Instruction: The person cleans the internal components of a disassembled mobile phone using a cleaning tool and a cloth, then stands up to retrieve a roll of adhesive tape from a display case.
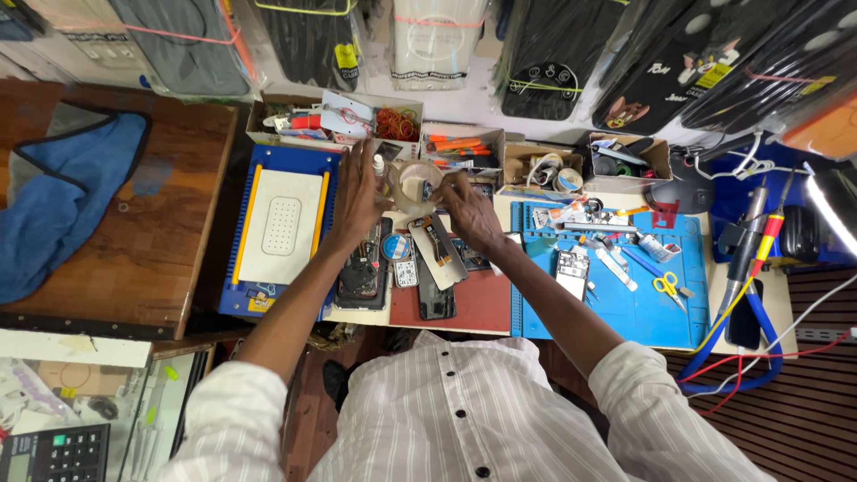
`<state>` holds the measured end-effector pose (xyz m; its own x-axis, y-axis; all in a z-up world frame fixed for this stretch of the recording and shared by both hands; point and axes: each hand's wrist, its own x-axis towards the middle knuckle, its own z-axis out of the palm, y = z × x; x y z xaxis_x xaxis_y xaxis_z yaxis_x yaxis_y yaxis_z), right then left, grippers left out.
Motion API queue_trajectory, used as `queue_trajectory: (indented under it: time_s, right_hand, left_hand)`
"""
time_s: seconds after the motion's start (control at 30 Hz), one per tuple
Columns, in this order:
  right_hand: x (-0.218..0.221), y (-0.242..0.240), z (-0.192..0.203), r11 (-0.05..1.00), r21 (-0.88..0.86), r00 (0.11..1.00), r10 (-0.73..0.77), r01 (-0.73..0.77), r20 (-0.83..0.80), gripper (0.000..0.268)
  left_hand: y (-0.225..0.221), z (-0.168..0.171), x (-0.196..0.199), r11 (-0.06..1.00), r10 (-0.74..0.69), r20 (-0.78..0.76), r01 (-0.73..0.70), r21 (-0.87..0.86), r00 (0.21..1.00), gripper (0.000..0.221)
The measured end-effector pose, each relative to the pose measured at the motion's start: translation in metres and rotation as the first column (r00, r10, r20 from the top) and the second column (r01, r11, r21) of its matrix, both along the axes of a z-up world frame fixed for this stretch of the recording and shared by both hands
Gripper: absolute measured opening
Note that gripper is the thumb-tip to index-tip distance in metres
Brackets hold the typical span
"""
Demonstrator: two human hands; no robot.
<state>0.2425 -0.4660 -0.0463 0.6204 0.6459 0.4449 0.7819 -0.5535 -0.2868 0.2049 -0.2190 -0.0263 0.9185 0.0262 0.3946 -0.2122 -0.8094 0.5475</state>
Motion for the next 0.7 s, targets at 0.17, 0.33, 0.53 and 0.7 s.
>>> queue_trajectory:
  time_s: [0.17,0.33,0.53,0.7]
  right_hand:
    - [-0.007,-0.003,0.007,0.999,0.025,0.999,0.046,-0.046,0.015,0.022]
    - [-0.016,-0.008,0.016,0.999,-0.023,0.999,0.023,-0.024,-0.034,0.022]
    - [-0.014,-0.026,0.016,0.996,0.066,0.993,-0.045,0.053,-0.113,0.018]
    - [-0.014,-0.032,0.007,0.996,0.042,0.996,0.08,-0.079,-0.032,0.029]
  left_hand:
    - [-0.009,0.004,-0.027,1.0,0.018,0.109,-0.02,0.022,0.994,0.096]
    - [-0.021,0.005,-0.048,0.97,0.028,0.026,-0.021,-0.243,0.999,0.056]
    - [-0.034,-0.016,-0.042,0.921,-0.082,0.023,0.085,-0.381,0.996,0.041]
    - [-0.053,-0.012,-0.034,0.552,-0.237,-0.417,-0.232,-0.801,0.877,0.06]
